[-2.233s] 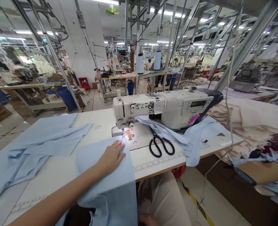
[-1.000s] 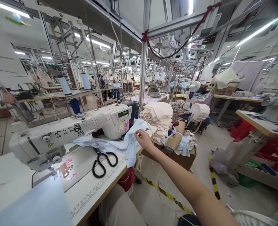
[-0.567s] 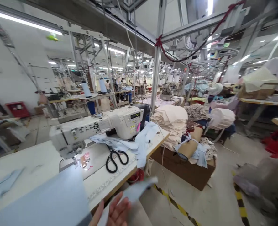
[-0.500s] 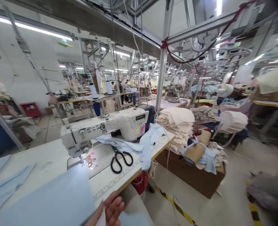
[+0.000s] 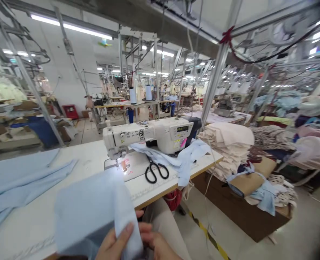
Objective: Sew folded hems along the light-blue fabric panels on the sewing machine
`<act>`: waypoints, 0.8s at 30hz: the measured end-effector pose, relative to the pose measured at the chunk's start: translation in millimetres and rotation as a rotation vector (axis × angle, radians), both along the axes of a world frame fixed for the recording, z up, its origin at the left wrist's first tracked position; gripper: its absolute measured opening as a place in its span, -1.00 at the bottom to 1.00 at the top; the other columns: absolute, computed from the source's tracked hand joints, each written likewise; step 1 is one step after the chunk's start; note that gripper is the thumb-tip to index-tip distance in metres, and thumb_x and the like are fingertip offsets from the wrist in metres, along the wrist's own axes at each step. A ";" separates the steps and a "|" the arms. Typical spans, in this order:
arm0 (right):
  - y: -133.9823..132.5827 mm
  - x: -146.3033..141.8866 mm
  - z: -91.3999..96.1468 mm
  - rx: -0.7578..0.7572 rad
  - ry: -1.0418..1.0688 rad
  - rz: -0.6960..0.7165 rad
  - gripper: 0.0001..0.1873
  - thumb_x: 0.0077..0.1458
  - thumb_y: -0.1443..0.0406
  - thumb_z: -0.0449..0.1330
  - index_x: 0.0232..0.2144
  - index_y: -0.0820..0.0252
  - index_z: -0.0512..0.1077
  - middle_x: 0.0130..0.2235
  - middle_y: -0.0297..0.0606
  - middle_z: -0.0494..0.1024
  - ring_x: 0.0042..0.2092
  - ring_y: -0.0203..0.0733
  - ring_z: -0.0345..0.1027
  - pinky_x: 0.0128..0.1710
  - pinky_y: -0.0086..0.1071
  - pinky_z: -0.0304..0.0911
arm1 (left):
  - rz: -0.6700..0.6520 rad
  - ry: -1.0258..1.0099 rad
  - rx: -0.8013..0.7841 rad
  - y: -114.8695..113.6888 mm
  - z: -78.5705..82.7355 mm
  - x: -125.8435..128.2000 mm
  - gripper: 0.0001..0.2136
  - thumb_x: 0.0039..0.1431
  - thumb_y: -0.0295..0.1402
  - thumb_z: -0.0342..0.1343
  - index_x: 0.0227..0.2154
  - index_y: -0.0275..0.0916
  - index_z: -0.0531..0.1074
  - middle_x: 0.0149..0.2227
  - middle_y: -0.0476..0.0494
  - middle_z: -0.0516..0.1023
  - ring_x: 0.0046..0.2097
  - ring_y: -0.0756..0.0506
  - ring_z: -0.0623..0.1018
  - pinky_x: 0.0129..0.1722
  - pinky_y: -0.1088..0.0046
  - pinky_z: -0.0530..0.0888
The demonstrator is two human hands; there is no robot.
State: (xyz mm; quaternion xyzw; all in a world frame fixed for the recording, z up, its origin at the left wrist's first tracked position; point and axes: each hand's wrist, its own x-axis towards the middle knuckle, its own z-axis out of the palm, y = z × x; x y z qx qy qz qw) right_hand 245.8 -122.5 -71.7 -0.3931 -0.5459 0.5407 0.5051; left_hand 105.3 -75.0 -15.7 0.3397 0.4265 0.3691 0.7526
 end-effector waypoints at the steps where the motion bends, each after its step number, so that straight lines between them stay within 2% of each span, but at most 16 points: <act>1: 0.5 -6.3 -1.2 -0.013 -0.007 0.003 -0.38 -0.12 -0.20 0.21 -0.19 0.13 0.43 -0.33 -0.29 0.40 -0.31 -0.19 0.28 -0.31 -0.39 0.23 | -0.001 -0.020 0.041 -1.1 6.5 -0.3 -0.45 -0.18 -0.08 0.36 -0.11 -0.27 0.48 -0.23 -0.30 0.62 -0.20 -0.33 0.60 -0.20 0.22 0.56; 4: -4.5 -17.8 -4.1 -0.062 -0.050 0.033 -0.44 -0.01 -0.20 0.10 -0.45 0.19 0.30 -0.50 -0.43 0.14 -0.48 -0.36 -0.01 -0.50 -0.48 0.00 | 0.010 -0.027 0.100 13.7 27.0 -14.7 -0.51 -0.17 -0.14 0.36 -0.17 -0.30 0.48 -0.27 -0.29 0.63 -0.22 -0.30 0.61 -0.20 0.24 0.55; 6: -10.2 -20.1 -6.0 -0.110 -0.034 0.099 -0.44 -0.01 -0.20 0.11 -0.48 0.19 0.23 -0.50 -0.45 0.09 -0.48 -0.38 -0.07 -0.52 -0.49 -0.08 | 0.055 0.033 0.111 33.6 34.9 -29.1 -0.60 -0.14 -0.22 0.33 -0.23 -0.35 0.46 -0.28 -0.33 0.62 -0.21 -0.29 0.61 -0.19 0.25 0.55; 9: -16.6 -22.1 -10.8 -0.154 -0.039 0.151 -0.44 -0.02 -0.19 0.14 -0.47 0.20 0.24 -0.48 -0.42 0.12 -0.43 -0.35 -0.03 -0.49 -0.48 -0.07 | 0.053 0.205 0.237 68.8 36.2 -44.3 -0.70 -0.01 -0.25 0.20 -0.26 -0.37 0.41 -0.22 -0.40 0.60 -0.17 -0.28 0.60 -0.18 0.22 0.55; 13: -11.7 -24.5 -23.9 -0.181 -0.071 0.066 -0.48 0.00 -0.15 0.13 -0.46 0.21 0.31 -0.49 -0.40 0.17 -0.42 -0.30 0.07 -0.45 -0.46 0.03 | -0.054 0.381 0.413 120.4 30.6 -44.6 -0.68 0.07 -0.16 0.09 -0.23 -0.32 0.36 -0.23 -0.33 0.59 -0.19 -0.23 0.59 -0.20 0.19 0.53; 16: 4.4 -20.5 -38.2 -0.059 -0.220 -0.124 -0.56 0.07 -0.06 0.11 -0.51 0.21 0.35 -0.33 -0.23 0.37 -0.24 -0.14 0.26 -0.21 -0.32 0.18 | -0.113 0.540 0.503 158.7 26.0 -36.9 -0.67 0.04 -0.11 0.12 -0.30 -0.31 0.39 -0.38 -0.19 0.57 -0.25 -0.20 0.57 -0.23 0.24 0.50; 18: 18.5 -16.6 -47.6 0.047 -0.352 -0.257 -0.57 0.08 0.00 0.13 -0.59 0.20 0.35 -0.12 -0.09 0.38 -0.02 0.01 0.23 -0.04 -0.21 0.15 | -0.140 0.694 0.590 181.0 23.1 -31.4 -0.71 0.06 -0.12 0.14 -0.39 -0.29 0.40 -0.46 -0.08 0.51 -0.30 -0.15 0.54 -0.25 0.27 0.47; 20: 31.8 -14.6 -55.3 0.114 -0.427 -0.285 -0.59 0.08 0.03 0.14 -0.61 0.20 0.36 -0.04 -0.07 0.36 0.06 0.04 0.18 0.01 -0.18 0.13 | -0.167 0.846 0.687 198.4 20.2 -26.3 -0.75 0.09 -0.17 0.15 -0.45 -0.29 0.39 -0.49 -0.01 0.44 -0.33 -0.10 0.49 -0.24 0.29 0.42; 24: 44.9 -18.2 -69.0 0.132 -0.418 -0.105 -0.65 0.13 0.10 0.12 -0.56 0.19 0.41 -0.36 -0.22 0.44 -0.25 -0.16 0.34 -0.25 -0.35 0.22 | -0.225 1.037 0.880 214.4 14.5 -19.7 -0.83 0.07 -0.26 0.11 -0.52 -0.24 0.34 -0.44 -0.05 0.42 -0.29 -0.11 0.44 -0.22 0.34 0.34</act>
